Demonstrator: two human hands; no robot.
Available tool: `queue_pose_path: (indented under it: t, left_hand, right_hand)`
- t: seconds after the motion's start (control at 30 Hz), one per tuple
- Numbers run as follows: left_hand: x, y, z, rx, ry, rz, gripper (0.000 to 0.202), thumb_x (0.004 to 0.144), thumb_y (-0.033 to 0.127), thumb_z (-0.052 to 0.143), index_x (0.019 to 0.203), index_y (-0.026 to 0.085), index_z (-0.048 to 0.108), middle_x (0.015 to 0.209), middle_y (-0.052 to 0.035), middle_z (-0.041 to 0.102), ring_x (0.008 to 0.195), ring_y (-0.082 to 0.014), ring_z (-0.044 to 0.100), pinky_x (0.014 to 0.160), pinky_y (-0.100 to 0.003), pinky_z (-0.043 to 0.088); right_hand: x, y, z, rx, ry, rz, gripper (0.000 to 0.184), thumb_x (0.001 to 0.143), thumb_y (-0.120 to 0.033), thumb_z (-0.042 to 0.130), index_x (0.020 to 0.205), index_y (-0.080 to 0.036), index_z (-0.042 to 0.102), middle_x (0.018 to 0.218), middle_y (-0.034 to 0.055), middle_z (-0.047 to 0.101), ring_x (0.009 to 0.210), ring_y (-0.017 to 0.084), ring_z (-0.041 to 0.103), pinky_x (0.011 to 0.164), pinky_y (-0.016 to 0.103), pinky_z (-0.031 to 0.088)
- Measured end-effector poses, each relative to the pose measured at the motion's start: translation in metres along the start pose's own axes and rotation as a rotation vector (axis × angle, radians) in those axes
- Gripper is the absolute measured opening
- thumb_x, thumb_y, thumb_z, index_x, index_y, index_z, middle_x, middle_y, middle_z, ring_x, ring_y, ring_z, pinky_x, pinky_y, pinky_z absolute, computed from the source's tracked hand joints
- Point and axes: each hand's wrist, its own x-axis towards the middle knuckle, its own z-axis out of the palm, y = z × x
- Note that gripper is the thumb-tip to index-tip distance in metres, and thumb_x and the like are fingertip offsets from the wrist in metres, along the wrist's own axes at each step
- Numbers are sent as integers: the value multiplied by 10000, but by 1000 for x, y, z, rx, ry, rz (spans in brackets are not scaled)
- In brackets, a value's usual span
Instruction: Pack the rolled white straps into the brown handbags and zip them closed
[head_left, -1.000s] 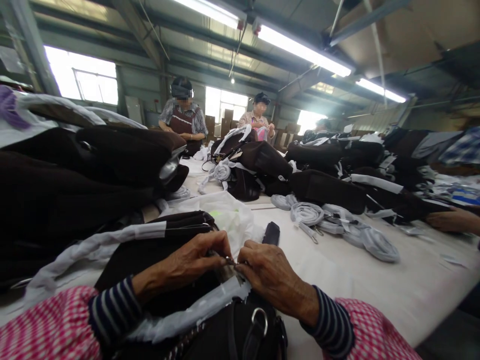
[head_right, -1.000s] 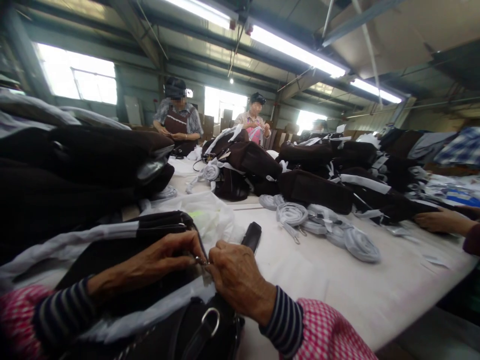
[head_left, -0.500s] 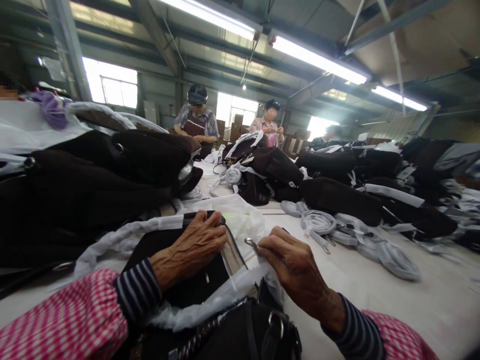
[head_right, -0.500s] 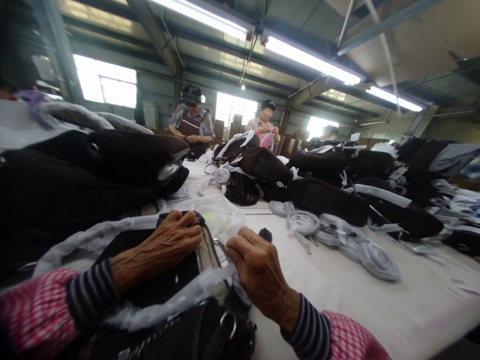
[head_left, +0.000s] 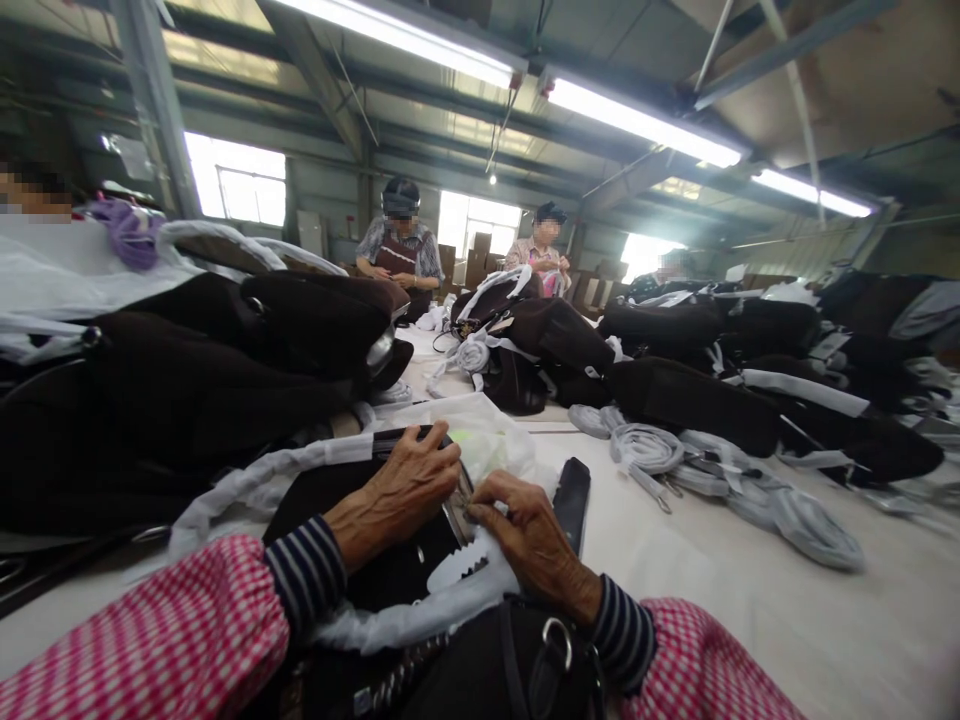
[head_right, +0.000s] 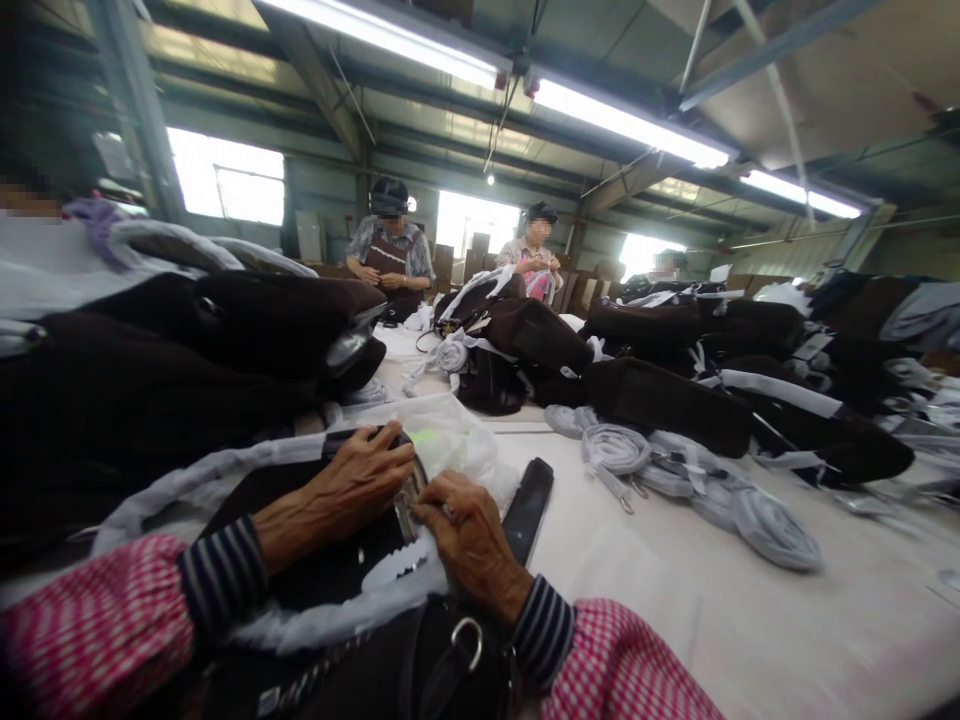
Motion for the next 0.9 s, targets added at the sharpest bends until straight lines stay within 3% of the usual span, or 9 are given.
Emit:
queue_pose_path:
  t: [0.1,0.23,0.4,0.53,0.77,0.9]
  left_hand:
    - [1,-2,3,1,1,8,109,891,81,590,843,152,659,948,-111,632,1086,-349,492,799,-465,404]
    - [2,-3,1,-14,-7,-25,129,949,194,587,840,168,651,955,-83,642,1049,-337,500,788,-471,402]
    - [4,0,1,9,-12,-9,97,930,116,574,902,163,654,973,-87,645,1102,-349,482,825,-498,406]
    - [3,-3,0,27,2,-47,114,936,111,541,907,157,641,961,-93,630,1026,-326,496,808,-469,422]
    - [5,-16,-21,-168,-168,-200,104,948,204,563,863,168,613,976,-76,639,964,-270,514,707,-364,411]
    - [4,-20,-17,-194,-130,-207,129,934,208,584,809,184,603,942,-52,647,993,-264,511,701,-355,381]
  right_hand:
    - [1,1,-1,10,27,16,128,902,-113,628,792,-178,637,812,-5,632,808,149,585,769,266,406]
    - [5,1,-4,26,58,37,130,899,-132,614,778,-173,638,789,-7,630,780,146,571,750,267,399]
    - [12,-1,-10,39,77,102,132,891,-185,621,762,-172,645,751,-13,633,727,142,548,703,271,387]
    - [20,1,-11,92,38,123,145,871,-215,632,737,-161,649,721,-11,624,717,145,539,689,276,378]
    - [34,11,-8,287,1,193,145,842,-221,632,717,-147,639,673,-20,568,668,132,491,660,265,389]
    - [33,5,-4,77,-118,131,109,843,-140,616,738,-158,636,721,-10,604,727,145,548,718,270,405]
